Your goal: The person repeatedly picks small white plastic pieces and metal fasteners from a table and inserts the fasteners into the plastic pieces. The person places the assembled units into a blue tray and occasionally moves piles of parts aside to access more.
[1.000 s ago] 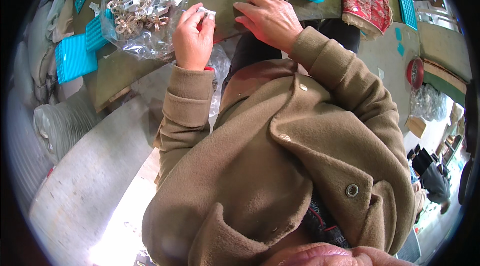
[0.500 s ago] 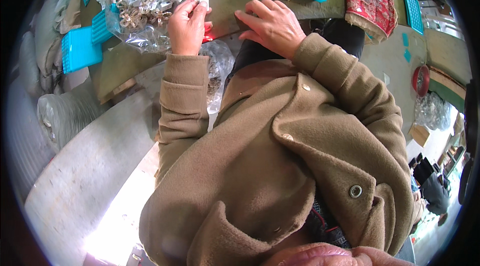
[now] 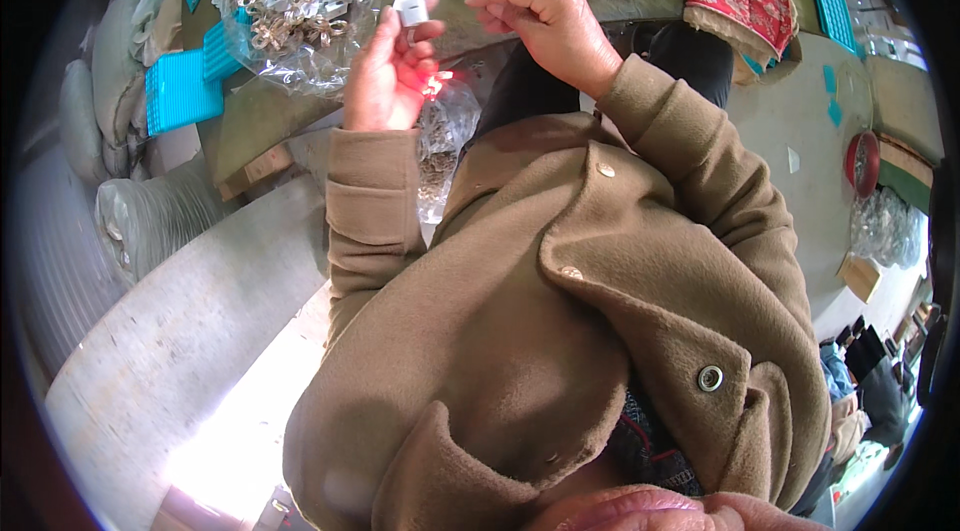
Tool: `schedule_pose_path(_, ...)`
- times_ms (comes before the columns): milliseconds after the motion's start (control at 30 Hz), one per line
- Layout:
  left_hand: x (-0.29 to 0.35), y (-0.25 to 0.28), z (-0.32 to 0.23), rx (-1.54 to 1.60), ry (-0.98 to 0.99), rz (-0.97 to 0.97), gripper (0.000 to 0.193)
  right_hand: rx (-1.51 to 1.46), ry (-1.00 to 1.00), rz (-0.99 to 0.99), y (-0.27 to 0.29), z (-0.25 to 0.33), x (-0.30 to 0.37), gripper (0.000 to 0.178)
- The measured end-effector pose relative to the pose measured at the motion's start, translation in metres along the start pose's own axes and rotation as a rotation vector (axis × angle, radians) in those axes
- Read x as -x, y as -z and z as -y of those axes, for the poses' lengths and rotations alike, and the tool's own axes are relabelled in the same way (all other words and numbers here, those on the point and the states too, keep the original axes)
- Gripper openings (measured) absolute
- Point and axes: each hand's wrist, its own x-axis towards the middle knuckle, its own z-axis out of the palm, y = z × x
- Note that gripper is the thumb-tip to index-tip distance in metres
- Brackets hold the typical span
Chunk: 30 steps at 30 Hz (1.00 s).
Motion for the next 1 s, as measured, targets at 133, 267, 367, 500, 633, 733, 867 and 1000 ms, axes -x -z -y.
schedule_pose_path(133,-0.001,-0.021,0.020,-0.008,0.091,0.078,0.034,-0.067,-0.069,-0.062,0.011,0.014,0.004,0.018)
schedule_pose_path(267,-0.001,-0.037,0.028,0.036,0.095,0.096,0.025,-0.034,-0.084,-0.132,0.020,0.016,0.009,0.012)
schedule_pose_path(367,-0.004,-0.047,0.032,0.083,0.163,0.070,0.020,0.039,-0.007,-0.158,0.024,0.010,0.011,0.011)
schedule_pose_path(500,-0.008,-0.060,0.038,0.147,0.193,0.091,0.019,0.047,0.125,-0.176,0.030,0.001,0.011,0.011)
schedule_pose_path(633,-0.011,-0.071,0.039,0.166,0.217,0.086,0.018,0.059,0.208,-0.222,0.034,-0.005,0.012,0.011)
schedule_pose_path(733,-0.010,-0.078,0.043,0.019,0.127,0.071,0.014,0.169,0.263,-0.214,0.037,-0.008,0.012,0.010)
schedule_pose_path(867,-0.013,-0.084,0.048,-0.158,-0.011,-0.074,0.012,0.211,0.241,-0.217,0.037,-0.012,0.012,0.009)
schedule_pose_path(1000,-0.015,-0.079,0.039,-0.039,0.162,-0.070,0.015,-0.153,0.041,-0.175,0.035,-0.015,0.012,0.010)
